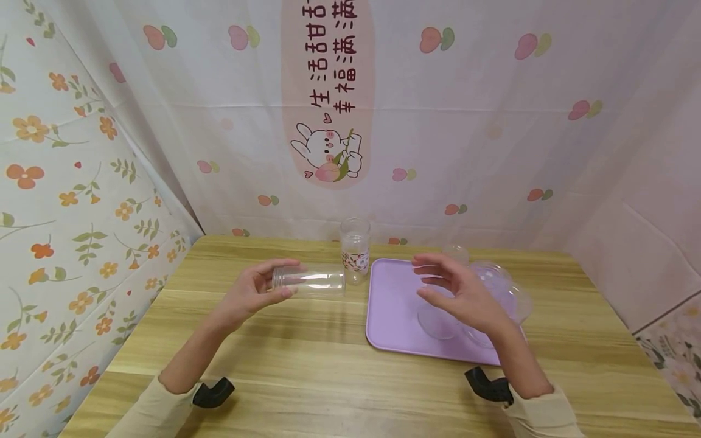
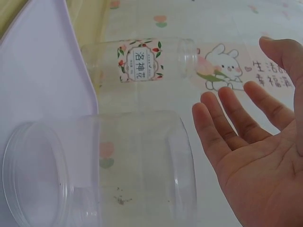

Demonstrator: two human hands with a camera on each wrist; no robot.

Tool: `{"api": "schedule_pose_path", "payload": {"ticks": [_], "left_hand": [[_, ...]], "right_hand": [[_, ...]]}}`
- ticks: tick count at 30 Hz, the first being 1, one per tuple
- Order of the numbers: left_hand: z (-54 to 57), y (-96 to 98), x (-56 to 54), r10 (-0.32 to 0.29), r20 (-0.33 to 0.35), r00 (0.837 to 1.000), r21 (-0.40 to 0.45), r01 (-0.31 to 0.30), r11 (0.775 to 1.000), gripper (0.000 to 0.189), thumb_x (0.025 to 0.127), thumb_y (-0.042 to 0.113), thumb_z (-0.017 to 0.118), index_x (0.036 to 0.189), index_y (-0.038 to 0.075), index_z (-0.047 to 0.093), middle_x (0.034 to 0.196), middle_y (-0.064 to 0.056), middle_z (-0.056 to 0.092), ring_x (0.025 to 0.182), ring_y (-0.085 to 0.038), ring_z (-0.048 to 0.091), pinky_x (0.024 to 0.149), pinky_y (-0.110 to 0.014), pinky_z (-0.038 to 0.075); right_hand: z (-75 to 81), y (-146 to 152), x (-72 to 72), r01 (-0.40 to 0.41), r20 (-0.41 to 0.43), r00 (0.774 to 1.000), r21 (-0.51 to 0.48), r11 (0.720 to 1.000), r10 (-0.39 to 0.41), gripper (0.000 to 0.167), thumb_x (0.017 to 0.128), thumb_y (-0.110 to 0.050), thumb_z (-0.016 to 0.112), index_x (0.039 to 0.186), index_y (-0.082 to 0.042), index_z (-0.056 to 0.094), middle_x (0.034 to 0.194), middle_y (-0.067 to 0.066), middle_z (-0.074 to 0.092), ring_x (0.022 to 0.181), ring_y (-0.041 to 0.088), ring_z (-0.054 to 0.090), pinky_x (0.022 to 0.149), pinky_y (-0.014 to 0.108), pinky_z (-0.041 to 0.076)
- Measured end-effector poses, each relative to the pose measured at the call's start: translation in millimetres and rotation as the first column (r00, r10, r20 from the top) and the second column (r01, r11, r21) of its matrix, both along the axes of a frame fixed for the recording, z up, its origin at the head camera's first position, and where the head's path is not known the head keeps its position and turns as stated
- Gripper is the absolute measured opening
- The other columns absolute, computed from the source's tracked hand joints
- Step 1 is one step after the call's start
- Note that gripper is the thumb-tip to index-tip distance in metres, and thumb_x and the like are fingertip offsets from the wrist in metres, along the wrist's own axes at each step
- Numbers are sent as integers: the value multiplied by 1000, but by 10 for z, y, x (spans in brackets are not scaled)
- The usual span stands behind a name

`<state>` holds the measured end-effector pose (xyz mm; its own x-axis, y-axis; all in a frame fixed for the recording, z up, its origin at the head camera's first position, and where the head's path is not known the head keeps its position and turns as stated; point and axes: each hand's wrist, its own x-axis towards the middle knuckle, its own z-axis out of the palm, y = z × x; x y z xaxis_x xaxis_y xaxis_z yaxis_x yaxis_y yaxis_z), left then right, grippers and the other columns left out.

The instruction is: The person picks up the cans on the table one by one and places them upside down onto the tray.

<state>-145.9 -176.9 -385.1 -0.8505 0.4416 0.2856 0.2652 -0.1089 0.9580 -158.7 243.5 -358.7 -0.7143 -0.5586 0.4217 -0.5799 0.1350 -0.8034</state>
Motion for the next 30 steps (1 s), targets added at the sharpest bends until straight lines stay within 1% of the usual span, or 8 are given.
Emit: {"api": "schedule_pose_path", "payload": {"ticks": [1,5,6,12,14,22,25,30], "left_hand": [[-4,2,-1,-3,-3,1000,4,3,1000,54,93,0,72,141,-11,48,138,-28,54,121,-55,52,88,-40,57],[2,15,0,-10,0,1000,15,10,1000,54,93,0,72,141,-10,49,139,-34,50,122,-57,50,88,-39,57],[2,19,-1,-9,1,1000,13,8,1000,54,93,0,72,141,-10,49,139,-34,49,121,-56,51,88,-39,57],[3,33,-1,2,10,1000,4,-2,1000,52,92,-1,73,140,-6,52,137,-25,56,121,-56,52,88,-39,57],[4,36,1,0,9,1000,6,0,1000,51,92,0,73,140,-4,54,138,-24,56,121,-57,51,88,-39,57],[-11,37,1,-9,16,1000,18,9,1000,50,93,-1,72,140,0,55,140,-29,52,123,-55,51,89,-39,57],[-20,36,-1,-13,17,1000,22,13,1000,50,93,-1,72,140,0,55,141,-31,50,123,-54,51,89,-38,57],[-31,39,-10,-14,9,1000,14,14,1000,51,93,0,72,141,-3,53,140,-33,49,122,-47,56,89,-38,57]], "right_hand": [[-7,-3,-5,-2,0,1000,2,1000,2,54,90,18,64,141,9,48,136,18,56,123,25,57,100,34,50],[-25,-18,-16,3,2,1000,13,1000,-3,54,91,17,64,141,8,48,136,17,56,123,24,58,100,35,50],[-29,-22,-17,6,3,1000,16,1000,-6,54,91,17,64,141,8,48,136,17,56,123,24,58,100,35,50],[-39,-54,-12,19,14,1000,30,999,-19,55,90,15,67,141,6,49,136,16,56,123,23,58,100,36,50],[-43,-60,-13,19,19,1000,33,999,-20,55,90,14,67,141,5,49,137,15,56,123,24,58,100,36,50],[-57,-80,-20,5,24,1000,29,1000,-5,56,90,14,67,142,4,49,137,16,56,124,25,57,100,35,50],[-69,-93,-28,0,17,1000,33,999,-1,56,90,14,68,142,4,49,137,16,56,124,26,57,100,35,50],[-92,-105,-34,4,19,1000,35,999,-5,56,90,13,69,142,3,50,137,16,56,123,29,57,100,34,50]]}}
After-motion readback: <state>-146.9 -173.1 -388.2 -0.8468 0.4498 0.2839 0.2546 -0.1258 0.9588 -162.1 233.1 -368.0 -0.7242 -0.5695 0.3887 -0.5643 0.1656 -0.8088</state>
